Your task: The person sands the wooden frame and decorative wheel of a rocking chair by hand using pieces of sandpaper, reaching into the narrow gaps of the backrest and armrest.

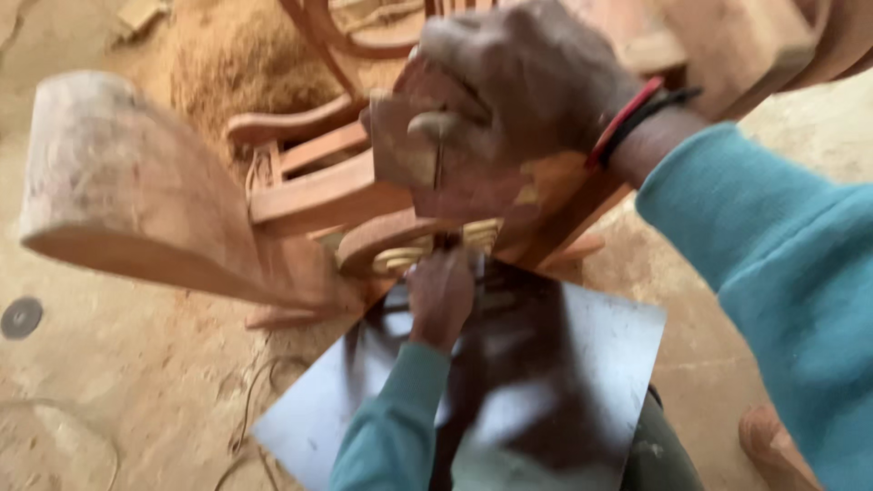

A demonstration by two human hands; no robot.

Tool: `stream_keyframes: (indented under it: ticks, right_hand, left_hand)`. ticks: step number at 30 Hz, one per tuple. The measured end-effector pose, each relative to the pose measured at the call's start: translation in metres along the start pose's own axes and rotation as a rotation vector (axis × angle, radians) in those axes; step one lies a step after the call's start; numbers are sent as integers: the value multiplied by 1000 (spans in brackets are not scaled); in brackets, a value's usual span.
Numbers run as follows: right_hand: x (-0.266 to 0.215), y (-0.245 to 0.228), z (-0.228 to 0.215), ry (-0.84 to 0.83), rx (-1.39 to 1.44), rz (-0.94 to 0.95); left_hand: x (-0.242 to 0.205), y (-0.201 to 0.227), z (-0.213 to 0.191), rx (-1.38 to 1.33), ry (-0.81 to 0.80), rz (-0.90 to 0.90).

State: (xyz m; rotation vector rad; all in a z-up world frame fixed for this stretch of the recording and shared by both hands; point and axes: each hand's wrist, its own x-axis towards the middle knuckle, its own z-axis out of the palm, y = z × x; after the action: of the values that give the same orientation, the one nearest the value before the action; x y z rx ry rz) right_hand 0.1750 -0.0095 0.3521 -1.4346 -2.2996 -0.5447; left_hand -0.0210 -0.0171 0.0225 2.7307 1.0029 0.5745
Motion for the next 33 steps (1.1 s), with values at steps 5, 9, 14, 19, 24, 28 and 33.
stream_keyframes:
  ticks: [5, 9, 14, 19, 24, 28, 33]
  right_hand:
    - [11, -8, -10, -59, 28, 47]
    - [11, -14, -9, -79, 60, 56]
    - [3, -9, -4, -26, 23, 44]
    - [13, -8, -7, -122, 60, 96]
    - [0, 2, 4, -33, -5, 23]
    - [0, -4, 0, 5, 21, 22]
    - [9, -9, -7, -20, 27, 41]
  left_hand:
    - [43, 51, 40, 170, 288, -5]
    - [33, 28, 15, 44, -334, -72]
    - [19, -6, 21, 154, -32, 86]
    - [40, 63, 48, -117, 343, -84]
    - [17, 7, -7, -17, -175, -103]
    - [18, 34, -2, -53, -260, -161]
    - [30, 50, 12, -20, 120, -41]
